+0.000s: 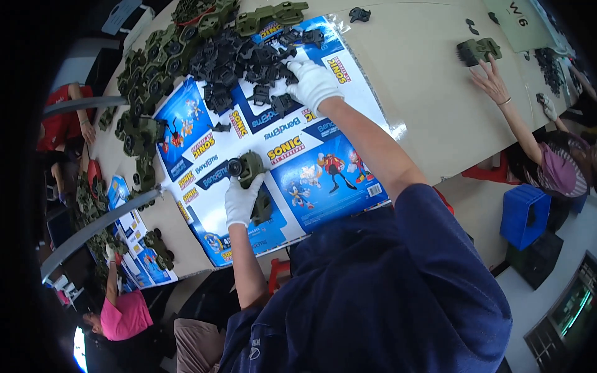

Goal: The person assembles plastic toy tanks by hand, attaching the toy tank tracks and plastic parts to the toy tank bodies.

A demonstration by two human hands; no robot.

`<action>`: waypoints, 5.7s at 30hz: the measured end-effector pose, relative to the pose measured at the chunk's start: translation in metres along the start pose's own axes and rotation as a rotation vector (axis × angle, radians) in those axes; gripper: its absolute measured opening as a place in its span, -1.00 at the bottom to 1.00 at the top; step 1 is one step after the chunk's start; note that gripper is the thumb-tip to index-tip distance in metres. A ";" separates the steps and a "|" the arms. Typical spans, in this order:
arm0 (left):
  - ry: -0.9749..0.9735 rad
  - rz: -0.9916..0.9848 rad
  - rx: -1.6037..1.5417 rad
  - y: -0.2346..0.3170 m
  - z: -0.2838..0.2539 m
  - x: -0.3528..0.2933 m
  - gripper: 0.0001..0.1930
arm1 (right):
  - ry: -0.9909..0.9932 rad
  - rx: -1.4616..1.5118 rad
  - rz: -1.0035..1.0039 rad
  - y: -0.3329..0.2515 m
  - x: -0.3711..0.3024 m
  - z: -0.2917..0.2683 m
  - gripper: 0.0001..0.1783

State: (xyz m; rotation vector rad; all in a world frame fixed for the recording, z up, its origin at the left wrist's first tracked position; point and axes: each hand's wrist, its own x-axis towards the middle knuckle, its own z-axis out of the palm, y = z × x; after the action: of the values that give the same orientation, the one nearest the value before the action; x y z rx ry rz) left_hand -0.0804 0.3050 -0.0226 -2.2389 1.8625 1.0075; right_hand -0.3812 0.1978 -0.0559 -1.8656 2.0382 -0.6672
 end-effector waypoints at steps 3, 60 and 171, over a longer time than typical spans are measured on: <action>-0.051 -0.044 -0.189 0.014 0.020 -0.002 -0.14 | -0.004 0.052 0.061 0.014 0.001 0.003 -0.41; -0.438 0.361 -0.628 0.060 -0.005 -0.113 0.04 | -0.565 1.315 0.269 -0.009 -0.186 -0.088 -0.48; 0.566 0.567 -0.220 0.023 -0.077 0.327 -0.32 | 0.127 0.050 0.164 0.133 0.285 -0.043 -0.08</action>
State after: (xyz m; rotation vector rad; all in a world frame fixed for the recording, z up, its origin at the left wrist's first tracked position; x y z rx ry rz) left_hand -0.0487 -0.0154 -0.1214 -2.3373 2.8716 0.6806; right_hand -0.5485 -0.0718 -0.0635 -1.6449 2.2028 -0.8020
